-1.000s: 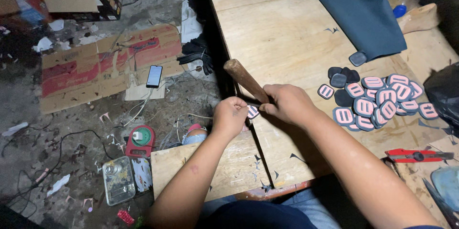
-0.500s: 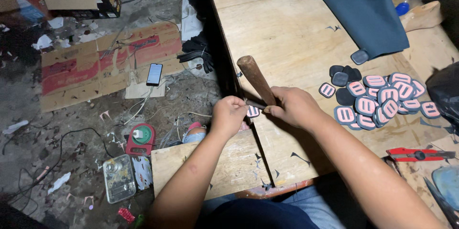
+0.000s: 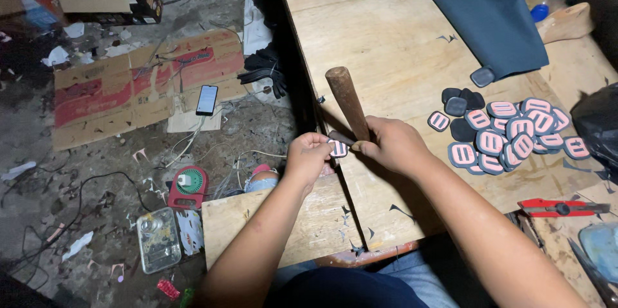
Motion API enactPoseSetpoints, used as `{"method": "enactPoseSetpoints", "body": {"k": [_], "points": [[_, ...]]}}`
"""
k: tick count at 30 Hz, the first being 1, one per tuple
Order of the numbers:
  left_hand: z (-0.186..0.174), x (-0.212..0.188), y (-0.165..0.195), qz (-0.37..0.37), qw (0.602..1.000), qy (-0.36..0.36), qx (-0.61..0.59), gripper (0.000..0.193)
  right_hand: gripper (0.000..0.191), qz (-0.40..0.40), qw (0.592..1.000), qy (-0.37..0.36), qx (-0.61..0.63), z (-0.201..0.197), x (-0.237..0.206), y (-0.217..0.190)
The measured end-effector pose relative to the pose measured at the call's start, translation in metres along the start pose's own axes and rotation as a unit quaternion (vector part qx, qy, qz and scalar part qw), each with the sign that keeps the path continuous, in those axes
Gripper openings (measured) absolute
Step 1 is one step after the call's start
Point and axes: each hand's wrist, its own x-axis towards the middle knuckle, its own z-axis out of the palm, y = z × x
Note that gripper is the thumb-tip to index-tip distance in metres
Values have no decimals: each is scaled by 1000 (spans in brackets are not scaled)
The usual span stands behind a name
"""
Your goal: The person uses a hammer to strike small rectangular rubber pieces placed on a wooden board, shaping or flattening them. The person repeatedly picks up a piece, positions it, strikes it, and sets it aside.
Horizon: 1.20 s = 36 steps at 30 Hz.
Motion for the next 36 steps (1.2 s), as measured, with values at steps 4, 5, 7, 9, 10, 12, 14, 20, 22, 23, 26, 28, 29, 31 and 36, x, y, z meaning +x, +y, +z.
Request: {"method": "enactPoseSetpoints", "body": {"k": [4, 5, 7, 9, 10, 12, 14, 20, 22, 23, 26, 28, 29, 31, 36], "points": [[8, -1, 2, 16, 1000, 26, -1, 6, 34, 7, 1000, -7, -1, 0, 7, -3], [9, 0, 0, 27, 999, 34, -3, 6, 34, 7, 1000, -11, 0, 0, 7, -3], [6, 3, -4, 41, 998, 44, -5, 6, 34, -4, 1000, -7, -1, 0, 4, -3], [4, 9, -8, 51, 998, 42, -5, 7, 34, -3, 1000, -4, -2, -1, 0, -2], [2, 12, -10, 21, 999, 32, -3, 7, 34, 4, 1000, -4, -4, -2, -1, -2], [-6, 18, -9, -37, 999, 11, 2, 9, 36, 4, 1000, 4, 0, -2, -3, -1], [-8, 18, -9, 33, 999, 2, 40, 6, 39, -11, 1000, 17, 14, -2, -1, -1], [1, 6, -9, 103, 991, -32, 75, 5, 31, -8, 999, -5, -37, 0, 17, -3], [5, 4, -9, 127, 988, -25, 79, 5, 32, -30, 997, -7, -69, -2, 21, -2], [7, 4, -9, 136, 987, -17, 86, 5, 33, -40, 996, -9, -84, -2, 20, -1], [8, 1, -5, 126, 986, 8, 112, 6, 31, -40, 999, -12, -33, -5, 12, 2], [9, 0, 2, 107, 988, 13, 109, 6, 33, -57, 998, 10, -18, -5, 5, 3], [10, -1, 8, 97, 990, 11, 98, 6, 34, -68, 997, 21, -11, -4, 3, 2], [9, -7, 18, 102, 985, 13, 139, 6, 31, -43, 999, 9, -32, -4, 5, 1], [6, -21, 32, 145, 954, 13, 262, 7, 29, -8, 1000, -6, -9, 1, 10, -8]]}}
